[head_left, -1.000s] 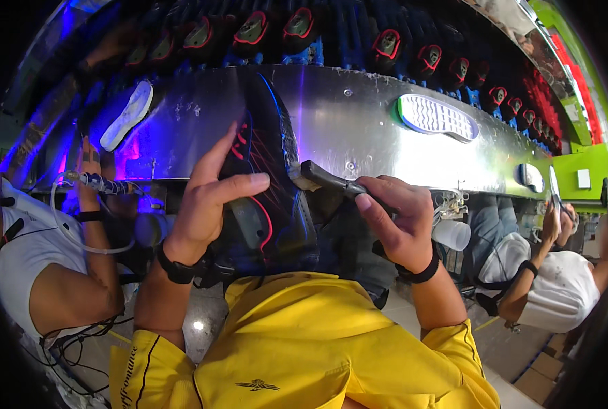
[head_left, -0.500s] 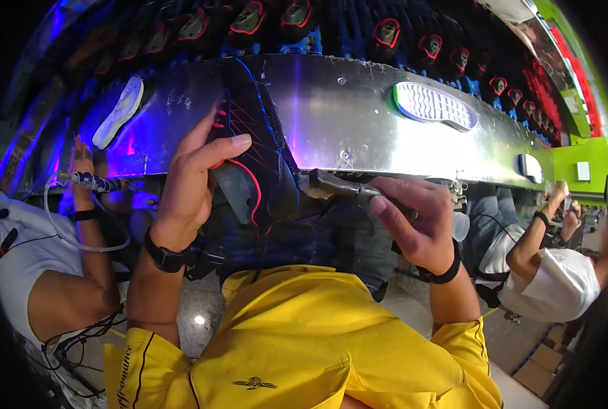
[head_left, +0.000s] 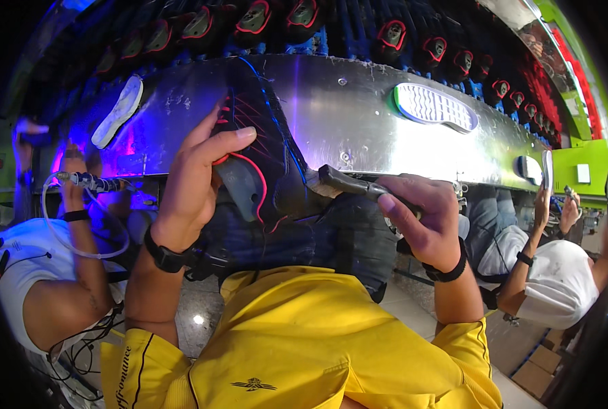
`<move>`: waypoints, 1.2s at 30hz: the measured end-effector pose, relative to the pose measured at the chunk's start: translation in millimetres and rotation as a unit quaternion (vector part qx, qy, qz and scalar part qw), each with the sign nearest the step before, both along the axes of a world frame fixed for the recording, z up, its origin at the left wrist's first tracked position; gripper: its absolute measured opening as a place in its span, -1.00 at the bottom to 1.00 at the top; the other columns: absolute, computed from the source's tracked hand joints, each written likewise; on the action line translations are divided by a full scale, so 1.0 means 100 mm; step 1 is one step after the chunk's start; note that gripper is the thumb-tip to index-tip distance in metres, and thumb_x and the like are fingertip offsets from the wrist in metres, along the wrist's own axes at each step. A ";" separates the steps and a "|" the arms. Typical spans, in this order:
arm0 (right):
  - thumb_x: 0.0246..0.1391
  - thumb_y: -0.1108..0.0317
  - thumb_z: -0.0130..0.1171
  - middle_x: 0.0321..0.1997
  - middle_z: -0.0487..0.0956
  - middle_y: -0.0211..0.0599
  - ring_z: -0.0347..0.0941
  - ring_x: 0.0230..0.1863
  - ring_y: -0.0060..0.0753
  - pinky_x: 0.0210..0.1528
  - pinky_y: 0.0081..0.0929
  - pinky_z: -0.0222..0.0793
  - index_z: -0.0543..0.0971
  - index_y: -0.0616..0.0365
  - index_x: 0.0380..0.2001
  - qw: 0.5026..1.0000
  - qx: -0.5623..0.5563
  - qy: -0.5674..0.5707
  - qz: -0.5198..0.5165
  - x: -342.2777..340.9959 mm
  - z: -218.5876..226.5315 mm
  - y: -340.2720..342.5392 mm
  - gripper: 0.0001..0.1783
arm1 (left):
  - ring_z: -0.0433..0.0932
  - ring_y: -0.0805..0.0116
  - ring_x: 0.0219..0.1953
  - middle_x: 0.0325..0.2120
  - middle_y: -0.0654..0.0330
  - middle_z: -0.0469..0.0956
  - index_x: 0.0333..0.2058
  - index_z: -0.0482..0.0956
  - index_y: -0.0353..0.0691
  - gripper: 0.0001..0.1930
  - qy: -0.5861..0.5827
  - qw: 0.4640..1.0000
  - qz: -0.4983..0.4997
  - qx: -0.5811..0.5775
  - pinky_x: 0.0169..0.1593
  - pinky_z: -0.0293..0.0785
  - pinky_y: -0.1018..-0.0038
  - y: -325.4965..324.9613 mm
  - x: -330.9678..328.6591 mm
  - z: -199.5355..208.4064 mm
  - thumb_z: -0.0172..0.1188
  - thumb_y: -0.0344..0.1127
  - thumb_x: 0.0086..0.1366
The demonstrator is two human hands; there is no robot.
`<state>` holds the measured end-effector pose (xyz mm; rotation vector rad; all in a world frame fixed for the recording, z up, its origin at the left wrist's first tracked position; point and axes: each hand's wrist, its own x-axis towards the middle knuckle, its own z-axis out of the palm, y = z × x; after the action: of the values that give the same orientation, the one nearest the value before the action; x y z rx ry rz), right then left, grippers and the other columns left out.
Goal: Applying glue or sealant to the seams of shoe uppers using a small brush tool.
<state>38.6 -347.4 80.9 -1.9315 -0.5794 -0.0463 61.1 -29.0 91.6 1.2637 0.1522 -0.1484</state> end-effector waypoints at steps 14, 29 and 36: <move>0.12 0.47 0.40 -0.49 0.60 -0.18 0.41 -0.63 -0.38 -0.54 -0.45 0.26 0.74 0.32 -0.13 0.985 -0.063 -0.162 -0.021 0.23 0.37 -0.11 -0.75 | 0.78 0.36 -0.19 -0.13 0.19 0.77 0.11 0.66 -0.19 -0.65 0.116 0.991 0.024 -0.056 -0.17 0.75 0.40 -0.16 -0.05 0.06 0.19 -0.11 0.54; 0.03 0.42 0.44 -0.49 0.62 -0.21 0.50 -0.58 -0.33 -0.51 -0.44 0.38 0.77 0.28 -0.16 0.959 -0.044 -0.280 -0.007 0.59 0.39 -0.16 -0.72 | 0.61 0.13 -0.54 -0.30 -0.08 0.68 0.07 0.60 -0.15 -0.47 0.299 0.934 -0.034 -0.192 -0.61 0.40 0.52 -0.25 -0.25 0.08 -0.02 0.21 0.56; 0.10 0.39 0.44 -0.45 0.66 -0.16 0.53 -0.54 -0.40 -0.45 -0.49 0.42 0.76 0.37 -0.15 0.966 0.021 -0.258 -0.001 0.66 0.17 -0.16 -0.71 | 0.60 0.15 -0.49 -0.25 -0.16 0.60 0.16 0.54 -0.19 -0.45 0.322 0.884 -0.096 -0.326 -0.55 0.44 0.56 -0.27 -0.34 -0.03 -0.04 0.17 0.56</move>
<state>104.6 -363.7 97.5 -1.8787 -0.9090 -0.5727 26.7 -55.5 88.9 0.5108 0.5060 -0.7346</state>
